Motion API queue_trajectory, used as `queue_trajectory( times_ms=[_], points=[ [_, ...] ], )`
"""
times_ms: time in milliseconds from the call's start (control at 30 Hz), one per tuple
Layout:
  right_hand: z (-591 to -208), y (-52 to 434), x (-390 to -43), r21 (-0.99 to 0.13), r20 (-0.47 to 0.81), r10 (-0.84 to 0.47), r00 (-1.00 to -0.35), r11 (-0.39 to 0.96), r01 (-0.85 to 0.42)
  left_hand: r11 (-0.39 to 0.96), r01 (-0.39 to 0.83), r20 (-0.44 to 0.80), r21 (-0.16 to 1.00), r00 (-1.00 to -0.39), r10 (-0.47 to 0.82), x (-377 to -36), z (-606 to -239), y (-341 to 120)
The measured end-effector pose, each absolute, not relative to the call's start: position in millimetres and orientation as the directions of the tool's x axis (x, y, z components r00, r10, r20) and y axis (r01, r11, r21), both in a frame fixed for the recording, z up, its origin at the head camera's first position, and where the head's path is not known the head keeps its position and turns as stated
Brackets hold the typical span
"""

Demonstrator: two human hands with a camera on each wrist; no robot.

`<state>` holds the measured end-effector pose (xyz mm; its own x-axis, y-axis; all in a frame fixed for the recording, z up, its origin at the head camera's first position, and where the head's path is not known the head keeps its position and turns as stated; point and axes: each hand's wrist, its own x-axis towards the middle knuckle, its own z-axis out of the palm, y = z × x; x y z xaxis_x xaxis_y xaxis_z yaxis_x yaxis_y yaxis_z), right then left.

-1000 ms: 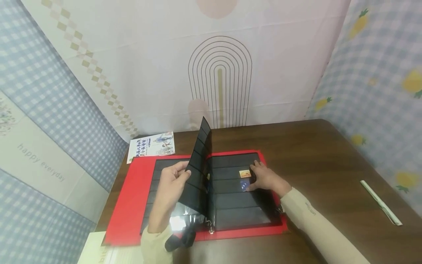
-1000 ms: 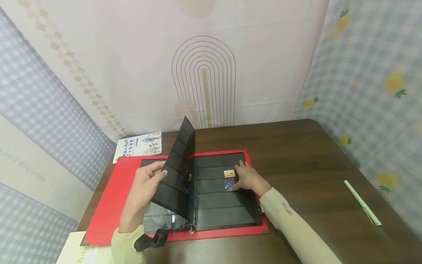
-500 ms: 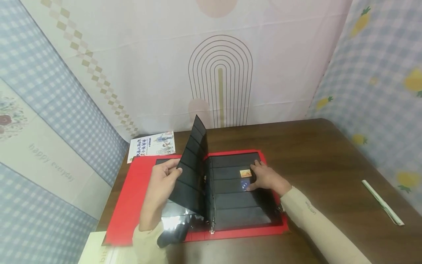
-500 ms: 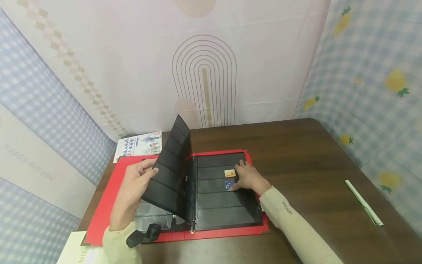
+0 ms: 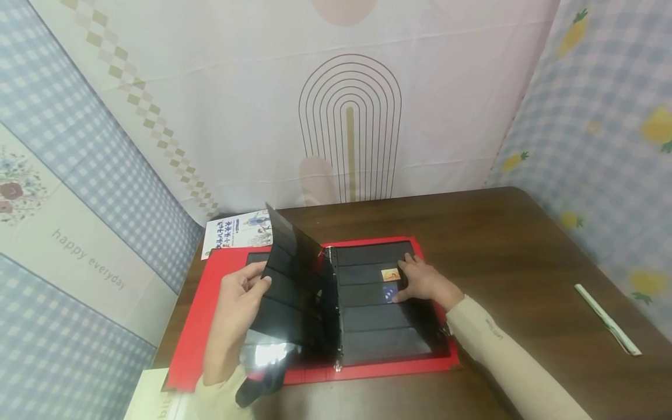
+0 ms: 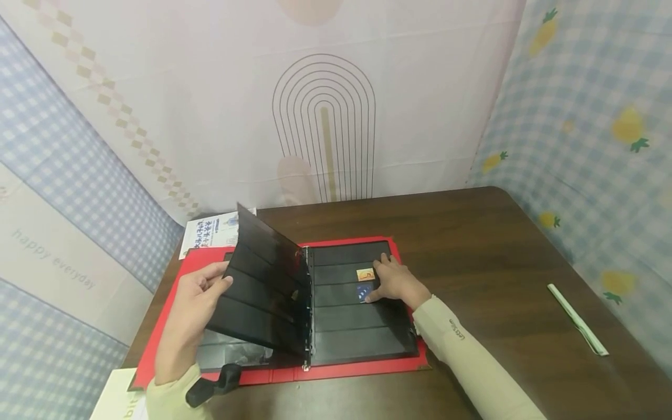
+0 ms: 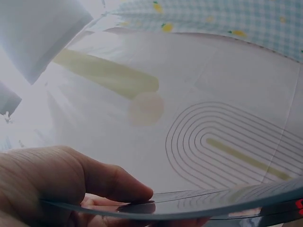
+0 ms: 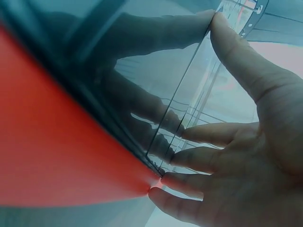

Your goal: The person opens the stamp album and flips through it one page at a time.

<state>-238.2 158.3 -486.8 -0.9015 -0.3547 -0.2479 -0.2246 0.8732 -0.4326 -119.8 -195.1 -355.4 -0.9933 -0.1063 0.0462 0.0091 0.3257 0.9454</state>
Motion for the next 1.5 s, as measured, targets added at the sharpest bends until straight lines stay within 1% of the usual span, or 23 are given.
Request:
queue_trajectory(
  times_ms=[167, 467, 633, 833, 933, 1033, 1233, 1367, 1500],
  points=[
    [-488, 159, -239, -0.431, -0.248, -0.351, -0.903, 0.875, -0.222, 0.320, -0.020, 0.030, 0.947, -0.989, -0.148, -116, -361, -205],
    [-489, 161, -238, -0.437, -0.250, -0.341, -0.906, 0.875, -0.209, 0.274, -0.127, -0.077, 0.953, -0.980, -0.185, -108, -377, -228],
    [-487, 161, -237, -0.433, -0.246, -0.347, -0.905, 0.875, -0.218, 0.303, -0.187, -0.124, 0.935, -0.968, -0.216, -105, -392, -241],
    [-485, 161, -237, -0.422, -0.241, -0.350, -0.906, 0.878, -0.227, 0.289, -0.197, -0.127, 0.937, -0.962, -0.243, -104, -409, -253],
    [-484, 159, -236, -0.421, -0.247, -0.348, -0.904, 0.879, -0.223, 0.303, -0.200, -0.127, 0.932, -0.961, -0.244, -102, -415, -258],
    [-483, 159, -236, -0.408, -0.263, -0.351, -0.899, 0.884, -0.226, 0.289, -0.227, -0.157, 0.930, -0.957, -0.244, -100, -420, -261],
    [-479, 163, -243, -0.347, -0.231, -0.403, -0.886, 0.885, -0.312, 0.216, -0.270, -0.223, 0.938, -0.950, -0.218, -97, -431, -264],
    [-476, 167, -252, -0.361, -0.218, -0.413, -0.885, 0.876, -0.320, 0.219, -0.279, -0.233, 0.935, -0.949, -0.213, -99, -437, -268],
    [-475, 169, -260, -0.384, -0.217, -0.412, -0.885, 0.870, -0.310, 0.261, -0.284, -0.224, 0.922, -0.945, -0.237, -102, -443, -272]
  ],
)
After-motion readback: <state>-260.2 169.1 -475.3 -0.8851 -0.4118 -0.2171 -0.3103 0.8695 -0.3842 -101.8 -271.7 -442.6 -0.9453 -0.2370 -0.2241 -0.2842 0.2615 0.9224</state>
